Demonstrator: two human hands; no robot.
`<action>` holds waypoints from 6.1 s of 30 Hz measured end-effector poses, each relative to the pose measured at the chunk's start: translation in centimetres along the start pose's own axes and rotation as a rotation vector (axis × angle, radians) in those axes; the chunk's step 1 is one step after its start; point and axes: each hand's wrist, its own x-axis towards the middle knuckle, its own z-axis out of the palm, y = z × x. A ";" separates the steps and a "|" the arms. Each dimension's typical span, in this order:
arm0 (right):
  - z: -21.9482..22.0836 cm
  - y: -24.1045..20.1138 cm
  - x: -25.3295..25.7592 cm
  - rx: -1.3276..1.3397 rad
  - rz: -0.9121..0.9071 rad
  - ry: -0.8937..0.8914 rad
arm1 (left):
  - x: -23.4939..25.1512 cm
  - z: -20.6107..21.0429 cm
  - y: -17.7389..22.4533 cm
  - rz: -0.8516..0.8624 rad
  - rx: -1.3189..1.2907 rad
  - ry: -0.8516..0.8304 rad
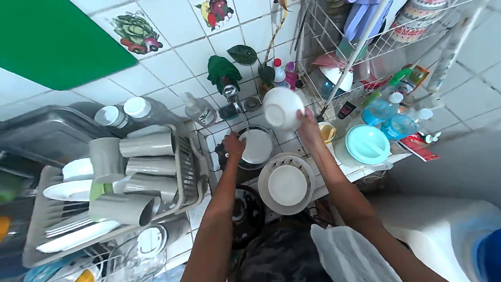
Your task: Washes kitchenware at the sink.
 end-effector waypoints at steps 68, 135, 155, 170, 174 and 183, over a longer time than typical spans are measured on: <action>5.8 7.0 3.7 -1.208 -0.861 -1.023 | -11.3 -5.7 -0.1 0.209 -0.217 0.005; 1.9 -3.1 15.0 0.431 -0.443 0.483 | -14.6 -1.0 0.3 0.234 -0.083 -0.431; -0.6 -0.9 11.6 -0.348 -0.352 0.233 | -16.9 3.2 -0.2 0.300 0.023 -0.228; 3.0 13.1 4.2 -1.260 -0.234 -0.983 | -11.3 -1.0 -6.1 -0.036 -0.430 -0.011; 5.4 16.5 4.3 -1.567 -0.192 -1.216 | -7.8 -0.5 -7.9 -0.226 -0.426 0.091; 6.7 16.8 3.4 -1.809 -0.106 -1.207 | -8.0 0.2 -7.9 -0.143 -0.440 -0.013</action>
